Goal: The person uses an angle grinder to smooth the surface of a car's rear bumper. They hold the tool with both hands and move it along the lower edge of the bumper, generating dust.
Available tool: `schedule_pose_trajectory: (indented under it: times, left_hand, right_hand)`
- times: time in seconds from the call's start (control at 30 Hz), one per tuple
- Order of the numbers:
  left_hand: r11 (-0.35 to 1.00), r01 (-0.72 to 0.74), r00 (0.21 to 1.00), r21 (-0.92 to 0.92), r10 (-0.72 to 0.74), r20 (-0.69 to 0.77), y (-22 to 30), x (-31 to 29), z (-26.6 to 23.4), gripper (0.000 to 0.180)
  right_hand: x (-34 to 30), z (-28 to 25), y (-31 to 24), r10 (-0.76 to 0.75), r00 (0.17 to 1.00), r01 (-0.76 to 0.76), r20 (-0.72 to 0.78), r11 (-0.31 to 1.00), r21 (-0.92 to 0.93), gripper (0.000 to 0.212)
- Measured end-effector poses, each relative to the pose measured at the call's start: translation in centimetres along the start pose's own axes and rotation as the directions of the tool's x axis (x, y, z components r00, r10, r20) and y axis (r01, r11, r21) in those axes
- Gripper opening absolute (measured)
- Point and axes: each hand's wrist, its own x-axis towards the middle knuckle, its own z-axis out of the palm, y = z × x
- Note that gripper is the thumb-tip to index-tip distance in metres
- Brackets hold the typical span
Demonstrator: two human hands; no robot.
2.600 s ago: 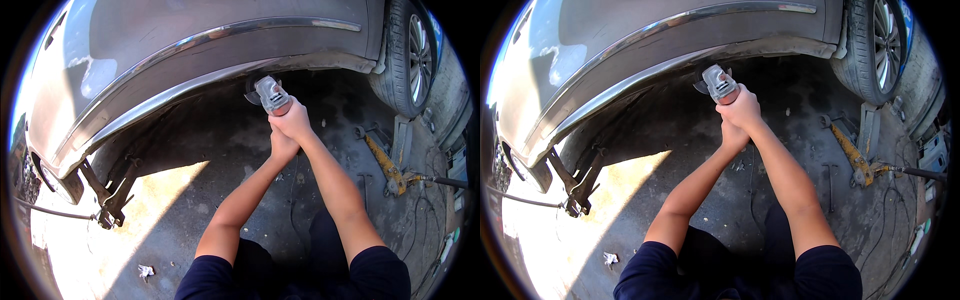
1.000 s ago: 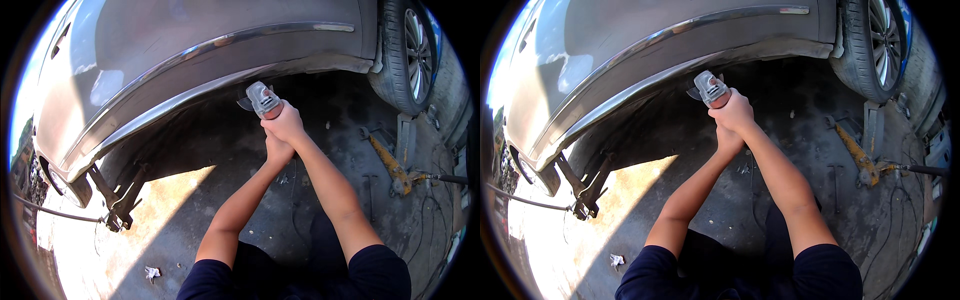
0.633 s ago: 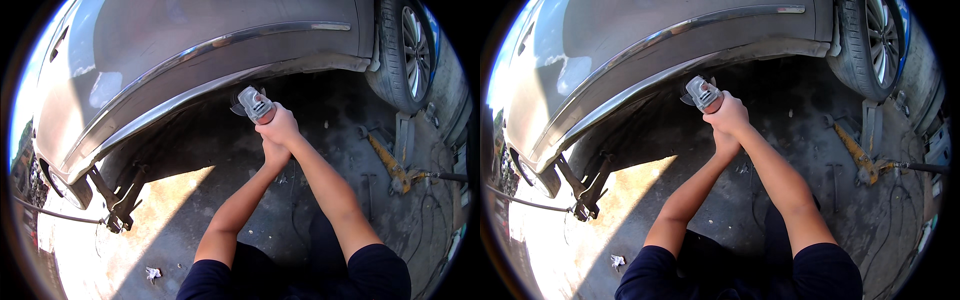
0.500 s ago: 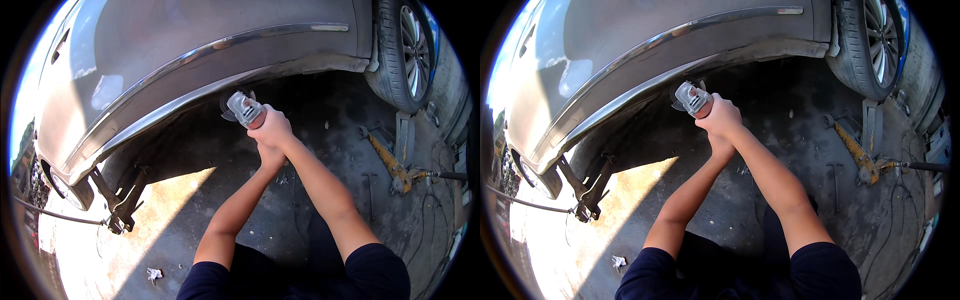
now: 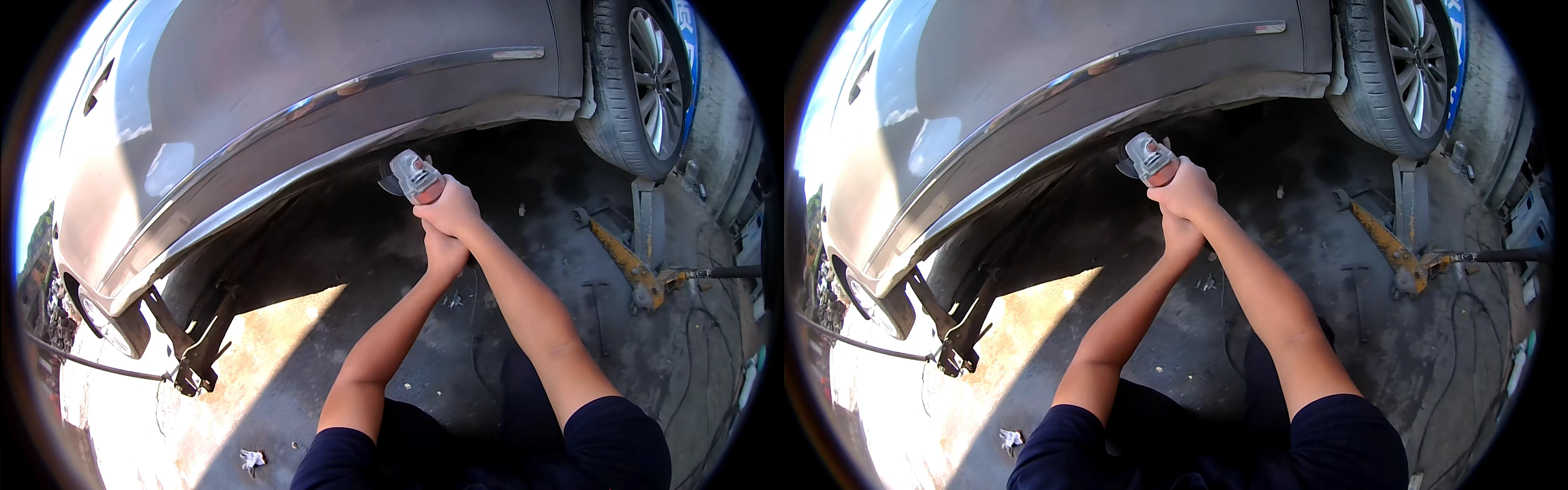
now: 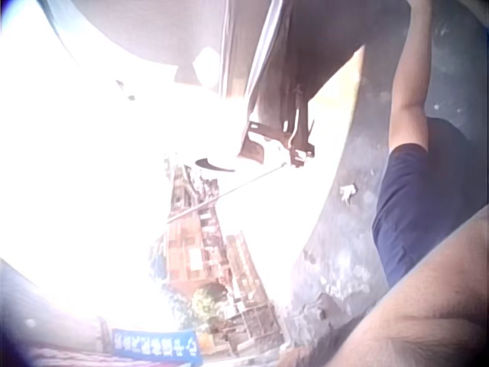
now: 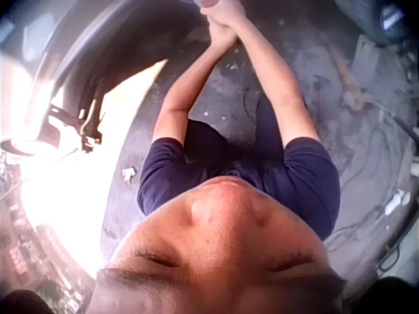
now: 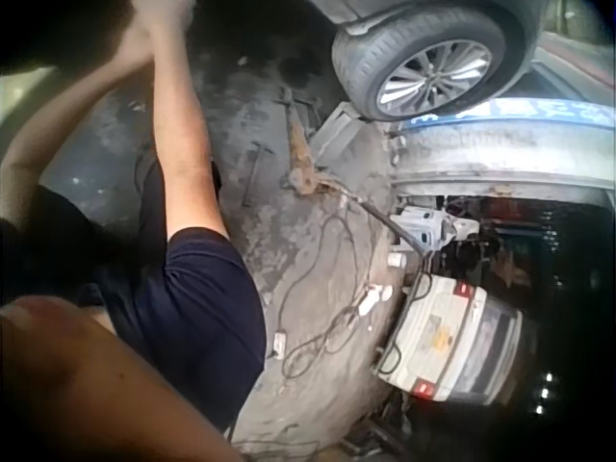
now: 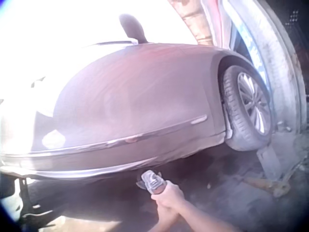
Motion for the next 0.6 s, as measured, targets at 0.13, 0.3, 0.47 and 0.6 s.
schedule_pose_trajectory:
  times: [0.13, 0.3, 0.47, 0.6]
  left_hand:
    - [0.997, 0.036, 0.998, -0.074, -0.032, 0.053, 0.8, -0.8, 1.2, 0.061]
    - [0.997, 0.036, 0.998, -0.068, -0.032, 0.045, 1.0, 0.0, 2.2, 0.087]
    - [0.999, 0.045, 0.998, 0.0, -0.045, 0.034, 2.3, -0.1, 2.9, 0.086]
    - [0.994, 0.099, 0.994, 0.043, -0.101, 0.049, 2.9, 0.2, 3.0, 0.084]
  right_hand:
    - [-0.3, -1.1, 1.2, 0.061, 0.998, -0.061, -0.013, 0.998, -0.007, 0.064]
    - [-0.2, -2.3, 0.9, 0.058, 0.998, -0.058, -0.026, 0.998, -0.026, 0.063]
    - [0.7, -2.9, 2.2, 0.061, 0.997, -0.06, -0.036, 0.998, 0.036, 0.062]
    - [1.7, -2.8, 3.4, 0.065, 0.997, -0.06, -0.052, 0.995, 0.083, 0.062]
